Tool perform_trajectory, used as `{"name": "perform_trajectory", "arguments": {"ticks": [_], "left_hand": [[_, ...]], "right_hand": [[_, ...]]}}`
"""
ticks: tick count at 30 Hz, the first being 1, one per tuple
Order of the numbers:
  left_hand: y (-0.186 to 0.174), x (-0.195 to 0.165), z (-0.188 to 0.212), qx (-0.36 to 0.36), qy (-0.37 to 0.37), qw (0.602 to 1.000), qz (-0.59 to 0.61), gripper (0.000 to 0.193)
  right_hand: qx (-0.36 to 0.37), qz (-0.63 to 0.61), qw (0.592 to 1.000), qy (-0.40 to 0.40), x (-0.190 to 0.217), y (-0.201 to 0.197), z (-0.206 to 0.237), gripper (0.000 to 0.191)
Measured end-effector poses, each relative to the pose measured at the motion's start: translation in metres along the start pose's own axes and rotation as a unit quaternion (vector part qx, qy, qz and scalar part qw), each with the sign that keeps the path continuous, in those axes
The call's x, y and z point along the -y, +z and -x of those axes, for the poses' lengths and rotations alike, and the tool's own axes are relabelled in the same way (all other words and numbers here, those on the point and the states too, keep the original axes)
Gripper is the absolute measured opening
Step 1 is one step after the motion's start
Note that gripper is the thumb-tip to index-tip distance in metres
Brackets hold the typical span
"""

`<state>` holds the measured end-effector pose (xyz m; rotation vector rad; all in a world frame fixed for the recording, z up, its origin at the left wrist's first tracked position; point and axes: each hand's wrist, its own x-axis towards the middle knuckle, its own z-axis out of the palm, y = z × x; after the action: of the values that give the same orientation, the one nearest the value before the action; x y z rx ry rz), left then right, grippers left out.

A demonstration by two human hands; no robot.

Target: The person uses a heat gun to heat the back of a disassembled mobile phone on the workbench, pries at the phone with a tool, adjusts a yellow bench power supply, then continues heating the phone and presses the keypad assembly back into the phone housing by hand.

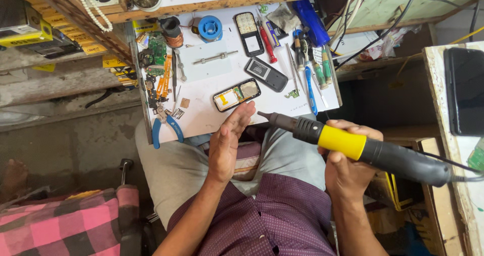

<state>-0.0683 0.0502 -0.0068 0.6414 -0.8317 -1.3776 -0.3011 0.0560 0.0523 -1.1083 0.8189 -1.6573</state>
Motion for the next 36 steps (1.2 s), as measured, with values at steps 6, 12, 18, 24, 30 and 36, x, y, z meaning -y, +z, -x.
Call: {"name": "perform_trajectory", "arguments": {"ticks": [6, 12, 18, 24, 30, 36], "left_hand": [[-0.001, -0.006, -0.002, -0.008, 0.005, 1.0, 0.002, 0.087], [-0.002, -0.013, -0.003, -0.011, 0.016, 1.0, -0.006, 0.09], [-0.001, -0.013, -0.002, -0.006, 0.009, 1.0, -0.007, 0.091], [-0.002, -0.013, -0.002, -0.005, 0.009, 1.0, -0.001, 0.091], [-0.004, -0.013, -0.002, -0.004, 0.012, 1.0, -0.003, 0.09], [-0.003, -0.013, -0.002, -0.002, 0.013, 1.0, 0.003, 0.089]], "right_hand": [[0.143, 0.006, 0.989, 0.017, 0.006, -0.015, 0.0, 0.056], [0.141, 0.067, 0.987, 0.036, 0.009, -0.021, -0.003, 0.053], [0.084, -0.008, 0.996, 0.023, 0.006, -0.008, 0.0, 0.057], [0.118, -0.013, 0.992, 0.036, 0.008, -0.002, -0.002, 0.058], [0.11, 0.087, 0.99, -0.002, 0.007, -0.004, 0.001, 0.048], [0.074, -0.029, 0.997, 0.024, 0.005, -0.005, -0.001, 0.052]]}}
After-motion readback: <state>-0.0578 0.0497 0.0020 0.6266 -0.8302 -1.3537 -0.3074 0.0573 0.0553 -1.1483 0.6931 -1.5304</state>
